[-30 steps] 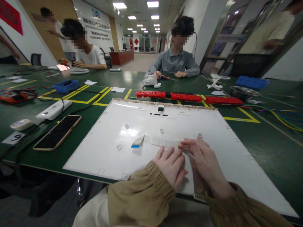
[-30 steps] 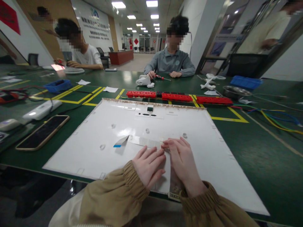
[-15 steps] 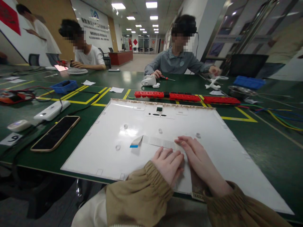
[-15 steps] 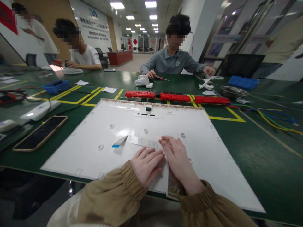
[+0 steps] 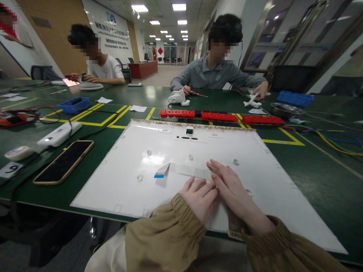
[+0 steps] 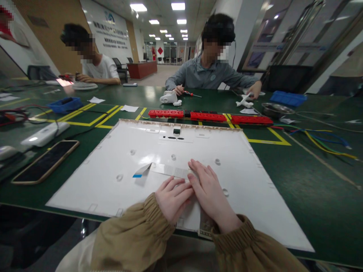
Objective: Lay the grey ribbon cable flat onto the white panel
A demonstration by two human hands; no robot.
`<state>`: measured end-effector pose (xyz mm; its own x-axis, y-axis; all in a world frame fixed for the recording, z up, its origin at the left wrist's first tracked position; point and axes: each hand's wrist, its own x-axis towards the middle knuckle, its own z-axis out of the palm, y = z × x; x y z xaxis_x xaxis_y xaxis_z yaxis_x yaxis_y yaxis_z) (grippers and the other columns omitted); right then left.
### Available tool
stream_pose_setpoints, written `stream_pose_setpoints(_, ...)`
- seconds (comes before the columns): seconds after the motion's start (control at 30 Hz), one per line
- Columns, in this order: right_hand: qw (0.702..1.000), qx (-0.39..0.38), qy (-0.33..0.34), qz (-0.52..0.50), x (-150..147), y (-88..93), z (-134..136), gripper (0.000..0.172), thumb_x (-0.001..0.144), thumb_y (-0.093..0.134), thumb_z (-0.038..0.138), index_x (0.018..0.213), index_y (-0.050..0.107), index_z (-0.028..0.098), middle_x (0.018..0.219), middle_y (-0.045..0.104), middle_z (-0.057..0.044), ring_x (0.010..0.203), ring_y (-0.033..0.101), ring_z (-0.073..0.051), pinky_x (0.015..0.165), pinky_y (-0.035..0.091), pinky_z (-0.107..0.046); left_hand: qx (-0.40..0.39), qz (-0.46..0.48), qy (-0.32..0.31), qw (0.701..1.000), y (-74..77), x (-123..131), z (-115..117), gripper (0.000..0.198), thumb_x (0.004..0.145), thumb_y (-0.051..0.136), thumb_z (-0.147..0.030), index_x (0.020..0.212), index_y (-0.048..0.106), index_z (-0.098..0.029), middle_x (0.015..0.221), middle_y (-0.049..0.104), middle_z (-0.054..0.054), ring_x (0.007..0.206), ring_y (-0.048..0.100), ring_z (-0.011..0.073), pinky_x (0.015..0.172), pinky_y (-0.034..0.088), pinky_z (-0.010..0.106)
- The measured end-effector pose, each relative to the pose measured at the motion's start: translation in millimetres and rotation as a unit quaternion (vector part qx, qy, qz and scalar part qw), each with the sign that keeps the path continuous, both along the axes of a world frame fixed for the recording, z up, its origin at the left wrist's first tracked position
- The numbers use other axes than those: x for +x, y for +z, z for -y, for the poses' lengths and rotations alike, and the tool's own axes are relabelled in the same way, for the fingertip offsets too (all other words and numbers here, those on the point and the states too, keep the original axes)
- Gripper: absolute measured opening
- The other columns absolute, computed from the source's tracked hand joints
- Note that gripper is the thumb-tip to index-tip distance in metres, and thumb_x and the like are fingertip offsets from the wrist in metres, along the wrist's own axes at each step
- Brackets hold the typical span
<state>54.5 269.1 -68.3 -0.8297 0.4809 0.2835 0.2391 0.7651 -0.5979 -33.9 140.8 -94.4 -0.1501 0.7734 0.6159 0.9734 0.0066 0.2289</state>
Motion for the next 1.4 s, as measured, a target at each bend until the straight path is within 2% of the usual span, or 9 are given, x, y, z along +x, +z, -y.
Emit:
stream_pose_setpoints(0.17,0.991,-0.057,-0.075,-0.097,3.3,9.7,5.8,0.035,0.092,0.035,0.042,0.110,0.056,0.019,0.105,0.066,-0.009,0.104,0.058,-0.022,0.097,0.040,-0.045,0.015,0.015,-0.013,1.000,-3.7,-1.9,3.3,0.030,0.089,0.041,-0.036,0.112,0.057,-0.025,0.119,0.061,-0.003,0.107,0.054,0.0221,0.096,0.039,0.043)
stream_pose_setpoints(0.27,0.987,-0.086,-0.082,-0.107,6.1,12.9,8.7,0.035,0.092,0.034,0.042,0.097,0.061,0.020,0.094,0.069,-0.007,0.098,0.061,-0.022,0.093,0.044,-0.044,0.000,0.018,-0.016,1.000,-6.1,-1.1,3.3,0.033,0.088,0.042,-0.039,0.115,0.055,-0.026,0.125,0.056,-0.005,0.111,0.052,0.0230,0.098,0.037,0.044)
stream_pose_setpoints(0.37,0.990,-0.072,-0.070,-0.095,7.0,12.6,9.1,0.034,0.092,0.036,0.042,0.091,0.063,0.021,0.089,0.069,-0.006,0.094,0.062,-0.022,0.092,0.044,-0.045,0.001,0.014,-0.008,1.000,-7.3,0.2,2.3,0.038,0.086,0.043,-0.042,0.117,0.055,-0.024,0.127,0.055,-0.003,0.113,0.050,0.0239,0.099,0.035,0.045)
stream_pose_setpoints(0.63,0.989,-0.118,-0.048,-0.074,4.5,5.5,4.3,0.035,0.092,0.034,0.042,0.101,0.060,0.021,0.100,0.068,-0.006,0.099,0.061,-0.021,0.094,0.043,-0.043,-0.026,0.026,-0.016,0.999,-1.2,0.7,3.8,0.037,0.085,0.043,-0.039,0.115,0.056,-0.023,0.126,0.056,-0.002,0.113,0.051,0.0244,0.099,0.036,0.046)
stream_pose_setpoints(0.77,0.995,-0.063,-0.054,-0.048,1.8,5.8,3.4,0.036,0.093,0.032,0.042,0.104,0.060,0.022,0.103,0.068,-0.005,0.108,0.056,-0.021,0.103,0.032,-0.047,-0.037,0.026,-0.017,0.999,0.0,0.4,5.0,0.036,0.086,0.043,-0.036,0.118,0.055,-0.024,0.125,0.056,-0.002,0.115,0.048,0.0229,0.101,0.034,0.045)
stream_pose_setpoints(0.87,0.999,-0.012,-0.042,-0.012,0.7,4.7,2.5,0.039,0.093,0.029,0.042,0.106,0.061,0.024,0.114,0.063,-0.004,0.117,0.049,-0.022,0.106,0.026,-0.050,-0.037,0.021,-0.020,0.999,0.0,0.6,5.0,0.037,0.085,0.043,-0.034,0.118,0.055,-0.024,0.125,0.056,-0.001,0.116,0.048,0.0234,0.100,0.035,0.045)
stream_pose_setpoints(1.03,0.998,0.035,-0.041,0.037,0.6,-1.7,1.7,0.041,0.093,0.028,0.042,0.121,0.053,0.024,0.127,0.056,-0.004,0.126,0.040,-0.023,0.108,0.021,-0.052,-0.023,0.025,-0.024,0.999,0.7,1.6,4.6,0.034,0.082,0.045,-0.034,0.110,0.059,-0.023,0.123,0.058,-0.001,0.110,0.052,0.0250,0.097,0.038,0.046)
stream_pose_setpoints(1.27,0.999,0.030,-0.020,0.008,0.0,0.2,5.0,0.042,0.092,0.032,0.042,0.124,0.050,0.020,0.128,0.054,-0.007,0.124,0.042,-0.022,0.106,0.029,-0.048,-0.023,0.019,-0.020,0.999,3.8,1.4,4.6,0.032,0.082,0.044,-0.035,0.106,0.060,-0.022,0.119,0.060,0.000,0.108,0.053,0.0234,0.097,0.038,0.044)
stream_pose_setpoints(1.4,0.996,-0.007,-0.073,-0.054,5.1,8.8,8.5,0.035,0.091,0.036,0.042,0.110,0.057,0.021,0.103,0.067,-0.006,0.106,0.056,-0.022,0.097,0.039,-0.043,-0.010,0.031,-0.026,0.999,1.9,0.9,5.2,0.030,0.084,0.042,-0.033,0.105,0.060,-0.022,0.117,0.062,0.000,0.105,0.054,0.0204,0.097,0.037,0.042)
